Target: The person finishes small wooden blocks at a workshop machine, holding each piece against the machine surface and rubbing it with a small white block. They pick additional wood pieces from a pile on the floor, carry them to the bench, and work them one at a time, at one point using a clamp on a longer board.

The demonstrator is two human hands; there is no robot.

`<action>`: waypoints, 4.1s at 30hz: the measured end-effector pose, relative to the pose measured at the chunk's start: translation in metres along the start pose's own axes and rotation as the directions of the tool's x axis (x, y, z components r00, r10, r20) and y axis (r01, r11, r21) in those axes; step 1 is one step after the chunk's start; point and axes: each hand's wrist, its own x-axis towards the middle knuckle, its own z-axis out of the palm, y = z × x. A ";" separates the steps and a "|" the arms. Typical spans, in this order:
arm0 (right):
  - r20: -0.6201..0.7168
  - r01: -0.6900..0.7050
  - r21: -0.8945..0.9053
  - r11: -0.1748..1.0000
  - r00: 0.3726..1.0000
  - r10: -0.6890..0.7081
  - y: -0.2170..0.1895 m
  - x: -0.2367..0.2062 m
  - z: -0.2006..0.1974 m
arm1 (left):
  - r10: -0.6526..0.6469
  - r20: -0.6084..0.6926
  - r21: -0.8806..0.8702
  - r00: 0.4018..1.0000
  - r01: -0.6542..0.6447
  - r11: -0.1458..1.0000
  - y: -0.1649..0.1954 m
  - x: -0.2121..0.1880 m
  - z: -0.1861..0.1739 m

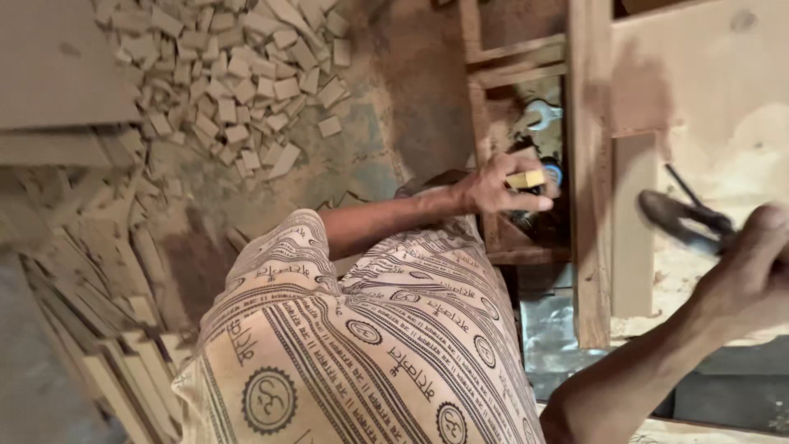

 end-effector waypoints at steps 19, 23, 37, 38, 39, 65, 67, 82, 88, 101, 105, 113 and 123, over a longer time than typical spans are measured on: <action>0.244 -0.325 0.385 0.864 0.938 0.245 0.008 -0.233 0.287 | -0.377 0.253 0.383 0.891 0.266 0.885 -0.057 -0.141 -0.171; 0.392 -0.407 0.171 0.897 0.864 0.317 0.055 -0.283 0.250 | -0.650 0.103 0.736 0.753 0.381 0.559 -0.124 -0.108 -0.191; 0.071 -0.846 -0.029 0.533 0.530 0.845 0.043 -0.447 0.216 | -0.617 0.290 0.780 0.732 0.192 0.595 -0.151 -0.045 -0.183; 0.074 -0.907 0.079 0.414 0.419 0.905 0.036 -0.450 0.228 | -0.566 0.337 0.736 0.753 0.163 0.656 -0.139 -0.054 -0.176; 0.097 -0.935 0.192 0.298 0.320 0.943 0.033 -0.448 0.240 | -0.510 0.370 0.689 0.777 0.138 0.711 -0.128 -0.058 -0.171; -0.139 -0.711 0.662 0.236 0.193 0.971 -0.018 -0.480 0.266 | -0.228 0.756 0.563 0.613 -0.433 0.704 -0.132 0.008 0.049; -0.137 -0.644 0.723 0.248 0.218 0.966 -0.007 -0.476 0.251 | -0.148 0.742 0.548 0.654 -0.464 0.696 -0.125 0.008 0.043; -0.502 -0.646 0.432 0.629 0.407 0.763 0.052 -0.421 0.039 | 0.092 0.701 0.559 0.707 -0.625 0.545 -0.081 0.005 0.075; -0.553 -0.627 0.367 0.687 0.447 0.703 0.096 -0.395 -0.012 | 0.212 0.708 0.533 0.674 -0.707 0.466 -0.103 0.064 0.156; -0.648 -0.651 0.288 0.702 0.408 0.644 0.133 -0.325 -0.010 | -0.215 0.881 0.470 0.421 -0.737 0.486 -0.105 0.155 0.202; -0.588 -0.721 0.306 0.621 0.370 0.719 0.144 -0.316 -0.009 | -0.473 0.774 0.630 0.421 -0.584 0.511 -0.103 0.163 0.210; -0.658 -0.721 0.177 0.670 0.419 0.625 0.095 -0.326 0.011 | -0.109 0.933 0.348 0.342 -0.783 0.515 -0.120 0.151 0.185; -0.891 -0.803 0.332 0.494 -0.095 0.444 0.040 -0.465 0.014 | -0.140 0.863 0.466 0.486 -0.655 0.595 -0.125 0.126 0.179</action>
